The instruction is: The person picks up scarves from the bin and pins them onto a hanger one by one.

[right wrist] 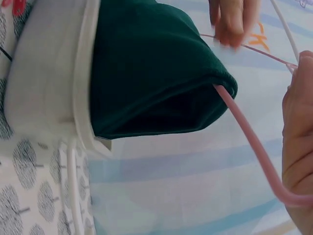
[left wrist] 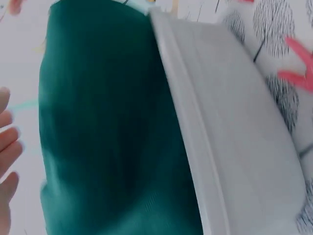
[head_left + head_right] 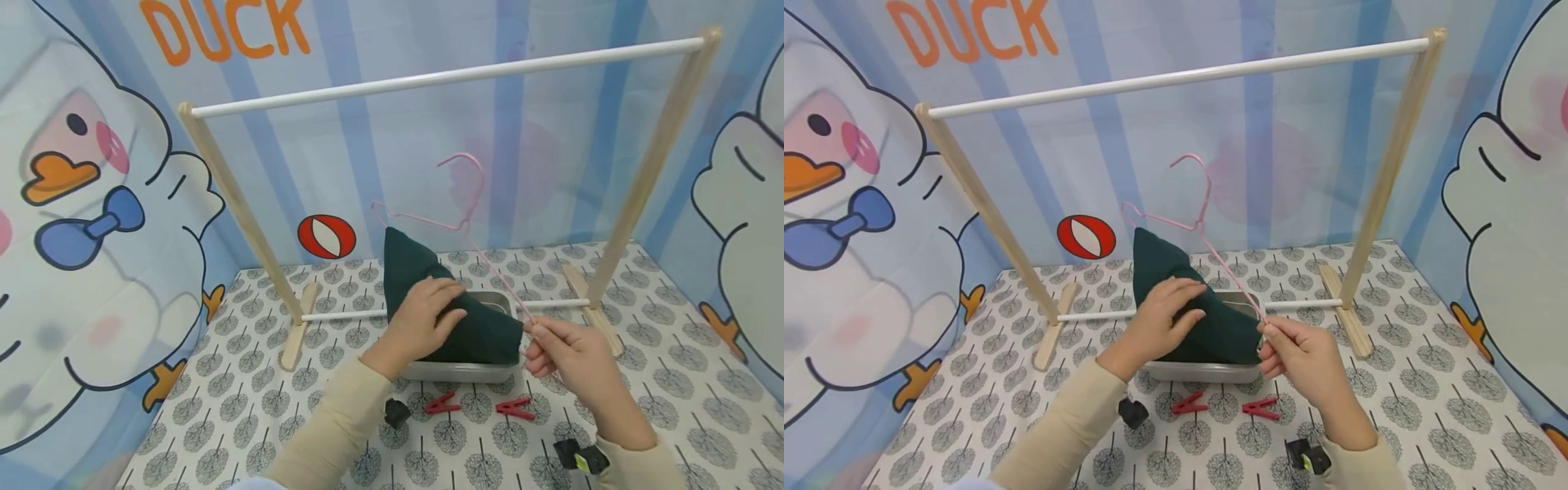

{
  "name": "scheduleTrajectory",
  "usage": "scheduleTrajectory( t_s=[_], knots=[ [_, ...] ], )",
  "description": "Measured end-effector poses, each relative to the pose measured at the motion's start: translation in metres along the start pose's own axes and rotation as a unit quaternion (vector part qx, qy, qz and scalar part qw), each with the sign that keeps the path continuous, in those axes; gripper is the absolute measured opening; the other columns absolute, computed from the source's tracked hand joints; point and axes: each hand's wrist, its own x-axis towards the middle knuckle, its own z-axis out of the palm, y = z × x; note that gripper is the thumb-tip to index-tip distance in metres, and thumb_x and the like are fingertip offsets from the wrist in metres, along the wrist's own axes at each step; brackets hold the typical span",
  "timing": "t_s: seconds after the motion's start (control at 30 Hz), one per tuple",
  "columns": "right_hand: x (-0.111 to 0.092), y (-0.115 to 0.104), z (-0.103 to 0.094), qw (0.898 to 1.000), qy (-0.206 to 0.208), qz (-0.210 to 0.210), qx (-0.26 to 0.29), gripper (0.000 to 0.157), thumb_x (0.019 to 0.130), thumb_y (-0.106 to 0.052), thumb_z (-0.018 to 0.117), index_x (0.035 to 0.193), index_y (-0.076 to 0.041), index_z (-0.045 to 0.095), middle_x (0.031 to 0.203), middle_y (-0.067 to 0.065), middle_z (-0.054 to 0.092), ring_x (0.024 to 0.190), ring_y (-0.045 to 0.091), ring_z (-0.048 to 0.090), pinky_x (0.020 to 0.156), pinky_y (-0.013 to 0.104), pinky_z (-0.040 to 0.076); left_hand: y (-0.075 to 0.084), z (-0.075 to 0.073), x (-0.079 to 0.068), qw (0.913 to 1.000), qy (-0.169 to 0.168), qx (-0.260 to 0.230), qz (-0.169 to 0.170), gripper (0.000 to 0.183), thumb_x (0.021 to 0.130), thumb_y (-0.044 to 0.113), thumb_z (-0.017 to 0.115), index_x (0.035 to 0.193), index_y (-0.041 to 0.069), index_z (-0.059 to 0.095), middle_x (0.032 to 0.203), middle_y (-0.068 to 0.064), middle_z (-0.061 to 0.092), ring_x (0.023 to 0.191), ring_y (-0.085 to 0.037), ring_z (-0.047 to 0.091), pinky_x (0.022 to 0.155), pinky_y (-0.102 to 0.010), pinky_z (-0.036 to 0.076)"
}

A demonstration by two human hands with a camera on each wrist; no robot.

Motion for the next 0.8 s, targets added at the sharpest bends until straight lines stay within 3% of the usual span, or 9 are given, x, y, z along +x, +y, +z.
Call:
scheduleTrajectory(
  t_s=[0.07,0.13,0.2,0.3,0.37,0.43,0.57,0.63,0.8],
  knots=[
    [0.0,0.0,-0.006,1.0,0.007,-0.004,-0.005,0.033,0.097,-0.011,0.048,0.115,0.015,0.056,0.068,-0.004,0.061,0.056,0.008,0.062,0.052,0.028,0.054,-0.011,-0.007,-0.005,0.9951,0.077,-0.02,-0.059,0.039,0.091,0.016,0.059,0.127,0.002,0.053,0.125,-0.015,0.053,0.12,-0.028,0.048,0.105,-0.043,0.034],
    [0.0,0.0,-0.012,1.0,0.014,-0.015,-0.011,0.032,0.097,-0.01,0.048,0.114,0.015,0.056,0.068,-0.005,0.061,0.055,0.008,0.063,0.052,0.028,0.054,-0.023,-0.013,-0.009,0.9782,0.127,-0.066,-0.151,0.047,0.091,0.017,0.059,0.134,0.003,0.046,0.131,-0.017,0.047,0.124,-0.03,0.043,0.103,-0.046,0.036],
    [0.0,0.0,-0.017,0.999,0.018,-0.023,-0.017,0.031,0.097,-0.01,0.049,0.112,0.016,0.057,0.067,-0.006,0.061,0.055,0.008,0.063,0.051,0.028,0.053,-0.034,-0.016,-0.012,0.9488,0.148,-0.133,-0.246,0.056,0.092,0.023,0.059,0.14,0.005,0.037,0.138,-0.016,0.041,0.129,-0.03,0.038,0.103,-0.047,0.034],
    [-0.001,0.001,-0.022,0.999,0.018,-0.03,-0.01,0.028,0.096,-0.01,0.049,0.11,0.012,0.06,0.067,-0.005,0.062,0.055,0.009,0.063,0.051,0.029,0.053,-0.048,-0.014,-0.016,0.8885,0.13,-0.247,-0.364,0.068,0.091,0.035,0.058,0.146,0.009,0.026,0.146,-0.014,0.034,0.134,-0.028,0.032,0.106,-0.046,0.031],
    [-0.002,0.002,-0.023,0.999,0.015,-0.037,-0.004,0.023,0.096,-0.009,0.05,0.107,0.006,0.063,0.067,-0.004,0.063,0.055,0.01,0.063,0.051,0.029,0.053,-0.056,-0.007,-0.019,0.8525,0.104,-0.307,-0.41,0.073,0.09,0.041,0.058,0.147,0.009,0.024,0.147,-0.013,0.033,0.135,-0.028,0.031,0.107,-0.044,0.031],
    [-0.003,0.004,-0.023,0.999,0.011,-0.052,0.001,0.019,0.095,-0.006,0.05,0.103,-0.003,0.067,0.066,-0.004,0.062,0.054,0.01,0.063,0.05,0.029,0.053,-0.062,0.001,-0.022,0.8247,0.084,-0.349,-0.437,0.073,0.089,0.044,0.058,0.145,0.009,0.029,0.145,-0.013,0.036,0.134,-0.027,0.034,0.107,-0.042,0.032],
    [-0.005,0.007,-0.024,0.997,0.005,-0.08,0.002,0.024,0.094,-0.001,0.05,0.099,-0.017,0.067,0.065,-0.003,0.062,0.052,0.01,0.062,0.048,0.029,0.052,-0.069,0.013,-0.024,0.7997,0.1,-0.387,-0.448,0.056,0.088,0.04,0.061,0.132,0.006,0.051,0.131,-0.012,0.053,0.124,-0.025,0.046,0.104,-0.041,0.037],
    [-0.006,0.009,-0.025,0.997,0.006,-0.083,-0.003,0.031,0.094,-0.001,0.049,0.098,-0.028,0.065,0.065,-0.004,0.062,0.052,0.01,0.062,0.048,0.028,0.052,-0.07,0.014,-0.023,0.8002,0.12,-0.387,-0.442,0.043,0.089,0.034,0.062,0.119,0.004,0.06,0.118,-0.013,0.06,0.116,-0.025,0.052,0.1,-0.041,0.04],
    [-0.006,0.012,-0.03,0.995,0.008,-0.096,-0.011,0.042,0.093,0.002,0.049,0.097,-0.037,0.062,0.065,-0.006,0.061,0.052,0.008,0.061,0.048,0.026,0.052,-0.068,0.005,-0.018,0.8054,0.158,-0.378,-0.428,0.025,0.09,0.024,0.062,0.102,0.003,0.067,0.096,-0.01,0.064,0.094,-0.019,0.059,0.083,-0.035,0.049]
  ],
)
